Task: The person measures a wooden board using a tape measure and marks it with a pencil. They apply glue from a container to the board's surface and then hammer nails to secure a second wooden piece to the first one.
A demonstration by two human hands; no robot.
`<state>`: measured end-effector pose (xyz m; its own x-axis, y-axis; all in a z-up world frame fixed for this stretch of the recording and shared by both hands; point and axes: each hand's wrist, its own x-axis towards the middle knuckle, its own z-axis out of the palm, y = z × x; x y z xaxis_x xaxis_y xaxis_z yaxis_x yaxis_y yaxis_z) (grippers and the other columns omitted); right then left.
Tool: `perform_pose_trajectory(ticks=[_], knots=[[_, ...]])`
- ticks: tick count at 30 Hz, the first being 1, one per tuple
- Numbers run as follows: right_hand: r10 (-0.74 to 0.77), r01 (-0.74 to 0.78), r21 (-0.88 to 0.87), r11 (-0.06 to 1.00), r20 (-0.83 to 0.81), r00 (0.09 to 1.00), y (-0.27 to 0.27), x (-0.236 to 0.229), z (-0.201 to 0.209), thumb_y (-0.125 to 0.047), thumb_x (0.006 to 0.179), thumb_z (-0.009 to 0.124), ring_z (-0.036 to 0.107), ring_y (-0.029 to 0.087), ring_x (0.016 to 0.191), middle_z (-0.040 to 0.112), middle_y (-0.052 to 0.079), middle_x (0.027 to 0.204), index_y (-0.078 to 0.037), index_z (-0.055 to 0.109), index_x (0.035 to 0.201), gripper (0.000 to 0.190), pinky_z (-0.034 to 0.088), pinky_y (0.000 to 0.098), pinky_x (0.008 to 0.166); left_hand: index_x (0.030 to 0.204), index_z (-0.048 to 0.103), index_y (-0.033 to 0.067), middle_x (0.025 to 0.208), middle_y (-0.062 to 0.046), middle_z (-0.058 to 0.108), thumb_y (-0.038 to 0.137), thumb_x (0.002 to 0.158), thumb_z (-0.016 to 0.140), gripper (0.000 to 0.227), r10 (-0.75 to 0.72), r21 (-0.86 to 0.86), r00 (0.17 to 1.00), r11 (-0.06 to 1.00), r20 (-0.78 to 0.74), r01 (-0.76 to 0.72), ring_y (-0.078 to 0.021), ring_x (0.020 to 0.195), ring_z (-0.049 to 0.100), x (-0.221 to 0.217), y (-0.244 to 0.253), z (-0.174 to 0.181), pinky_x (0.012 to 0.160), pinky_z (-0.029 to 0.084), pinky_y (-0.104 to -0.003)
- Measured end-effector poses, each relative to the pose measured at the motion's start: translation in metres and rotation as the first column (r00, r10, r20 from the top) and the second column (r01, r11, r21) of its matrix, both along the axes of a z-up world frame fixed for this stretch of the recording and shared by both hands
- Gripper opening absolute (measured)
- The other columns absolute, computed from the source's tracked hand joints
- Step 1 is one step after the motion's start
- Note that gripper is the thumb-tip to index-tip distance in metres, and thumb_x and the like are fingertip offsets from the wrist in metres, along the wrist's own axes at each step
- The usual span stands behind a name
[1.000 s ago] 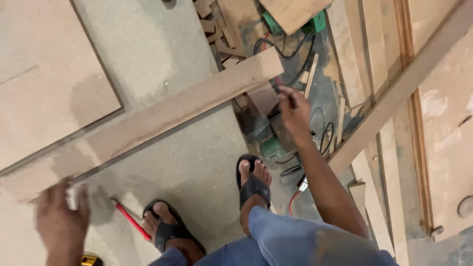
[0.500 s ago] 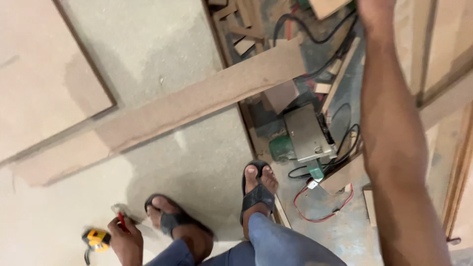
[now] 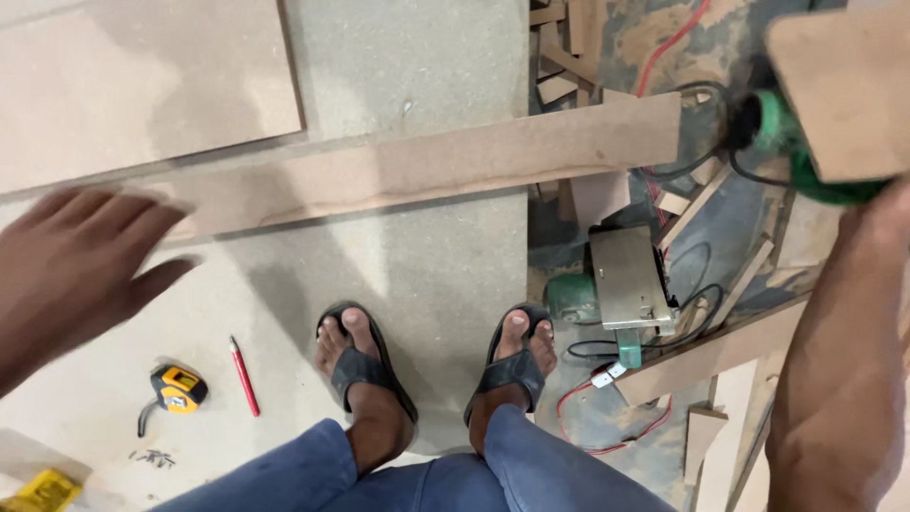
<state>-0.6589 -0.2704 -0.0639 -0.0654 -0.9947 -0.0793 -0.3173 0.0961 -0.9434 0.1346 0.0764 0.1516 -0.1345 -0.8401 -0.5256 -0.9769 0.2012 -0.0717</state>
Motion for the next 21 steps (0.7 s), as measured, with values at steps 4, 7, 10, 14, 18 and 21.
perform_pose_trajectory(ticks=[4, 7, 10, 14, 18, 21], knots=[[-0.038, 0.023, 0.049, 0.999, 0.328, 0.944, 0.04, -0.048, 0.005, -0.055, 0.1, 0.045, 0.056, 0.039, 0.144, 0.054, 0.021, 0.158, -0.001, 0.046, 0.153, 0.076, 0.048, 0.0517, 0.12, 0.149, 0.043, -0.0005, 0.148, -0.02, 0.047, 0.06, 0.084, 0.056, 0.089, -0.079, -0.109, 0.972, 0.992, -0.223, 0.056, -0.0354, 0.136, 0.046, -0.088, -0.06, -0.076, 0.111, 0.042, -0.049], [-0.081, 0.039, 0.092, 0.995, 0.509, 0.857, 0.048, -0.078, -0.008, -0.055, 0.099, 0.043, 0.056, 0.039, 0.146, 0.054, 0.02, 0.16, -0.002, 0.045, 0.156, 0.078, 0.048, 0.052, 0.121, 0.148, 0.032, -0.0086, 0.146, -0.03, 0.038, 0.068, 0.083, 0.055, 0.103, -0.099, -0.304, 0.93, 0.953, -0.354, -0.014, -0.0436, 0.135, 0.039, -0.141, -0.079, -0.124, 0.112, 0.034, -0.059], [-0.279, 0.242, 0.139, 0.96, 0.459, 0.843, 0.079, -0.106, -0.004, -0.053, 0.1, 0.043, 0.059, 0.039, 0.14, 0.057, 0.019, 0.154, 0.0, 0.049, 0.151, 0.074, 0.052, 0.0521, 0.118, 0.157, 0.032, -0.0046, 0.149, -0.025, 0.041, 0.062, 0.097, 0.059, 0.094, 0.11, -0.198, 0.931, 0.962, -0.349, -0.188, -0.042, 0.141, 0.038, -0.158, -0.078, -0.15, 0.121, 0.03, -0.056], [-0.454, 0.297, -0.433, 0.851, -0.321, 0.831, 0.138, -0.064, -0.008, -0.034, 0.119, 0.057, 0.063, 0.034, 0.126, 0.064, 0.018, 0.135, 0.005, 0.051, 0.143, 0.046, 0.056, 0.046, 0.114, 0.156, 0.036, -0.0038, 0.146, -0.025, 0.041, 0.065, 0.092, 0.066, 0.098, 0.084, -0.288, 0.915, 0.934, -0.395, -0.21, -0.0435, 0.138, 0.036, -0.184, -0.095, -0.169, 0.117, 0.027, -0.057], [0.202, -0.19, 0.073, 0.979, -0.439, 0.875, 0.193, 0.088, -0.06, -0.037, 0.1, 0.064, 0.058, 0.032, 0.123, 0.059, 0.015, 0.135, -0.004, 0.05, 0.148, 0.06, 0.05, 0.04, 0.104, 0.151, 0.037, -0.009, 0.14, -0.028, 0.041, 0.064, 0.091, 0.071, 0.1, 0.015, -0.341, 0.856, 0.914, -0.517, -0.222, -0.0463, 0.133, 0.037, -0.221, -0.13, -0.187, 0.114, 0.027, -0.06], [0.495, -0.387, 0.323, 0.864, -0.684, 0.535, 0.189, 0.188, -0.09, -0.059, 0.074, 0.091, 0.041, 0.054, 0.131, 0.043, 0.039, 0.137, 0.013, 0.043, 0.139, 0.109, 0.041, 0.059, 0.104, 0.153, 0.037, -0.0075, 0.145, -0.025, 0.041, 0.06, 0.093, 0.073, 0.097, -0.024, -0.368, 0.832, 0.904, -0.555, -0.22, -0.0443, 0.138, 0.038, -0.251, -0.154, -0.19, 0.119, 0.029, -0.057]])
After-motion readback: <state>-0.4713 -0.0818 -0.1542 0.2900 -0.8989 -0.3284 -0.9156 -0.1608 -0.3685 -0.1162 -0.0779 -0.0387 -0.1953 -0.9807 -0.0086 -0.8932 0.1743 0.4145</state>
